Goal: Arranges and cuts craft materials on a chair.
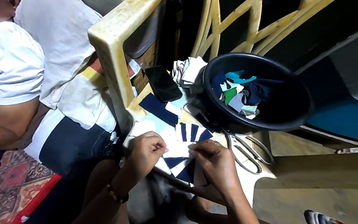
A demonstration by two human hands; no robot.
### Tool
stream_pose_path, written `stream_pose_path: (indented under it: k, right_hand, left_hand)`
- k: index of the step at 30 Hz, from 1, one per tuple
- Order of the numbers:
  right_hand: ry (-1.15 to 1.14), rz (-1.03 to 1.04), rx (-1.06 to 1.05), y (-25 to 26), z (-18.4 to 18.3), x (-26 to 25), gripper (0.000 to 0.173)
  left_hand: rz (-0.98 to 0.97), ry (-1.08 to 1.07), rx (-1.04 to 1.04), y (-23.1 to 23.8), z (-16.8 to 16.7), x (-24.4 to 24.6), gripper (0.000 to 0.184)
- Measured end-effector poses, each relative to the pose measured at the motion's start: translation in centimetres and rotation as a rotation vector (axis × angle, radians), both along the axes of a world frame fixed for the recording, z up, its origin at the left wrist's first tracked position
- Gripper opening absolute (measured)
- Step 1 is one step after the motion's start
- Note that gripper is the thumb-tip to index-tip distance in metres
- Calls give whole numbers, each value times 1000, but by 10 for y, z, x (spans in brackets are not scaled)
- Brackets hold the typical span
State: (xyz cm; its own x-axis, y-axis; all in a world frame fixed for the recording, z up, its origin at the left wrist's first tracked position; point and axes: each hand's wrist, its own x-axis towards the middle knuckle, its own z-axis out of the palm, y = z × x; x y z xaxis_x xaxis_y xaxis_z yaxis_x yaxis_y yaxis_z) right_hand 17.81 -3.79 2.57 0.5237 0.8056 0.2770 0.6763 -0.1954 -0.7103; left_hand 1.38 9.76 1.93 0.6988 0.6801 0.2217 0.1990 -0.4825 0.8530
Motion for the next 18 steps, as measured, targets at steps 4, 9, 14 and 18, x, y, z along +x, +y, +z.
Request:
stream_pose_path:
  k: [4, 9, 14, 18]
  right_hand:
    - [-39, -7, 8, 0, -2, 1, 8]
    - [-47, -20, 24, -2, -6, 1, 10]
    - [-40, -20, 30, -2, -8, 2, 10]
    - [-50, -11, 32, -2, -8, 2, 11]
  left_hand:
    - [-1, 3, 140, -4, -4, 2, 3]
    - [-5, -2, 217, -4, -7, 3, 4]
    - [3, -13, 222, -5, -7, 4, 9]
    - [79, -79, 271, -3, -7, 4, 11]
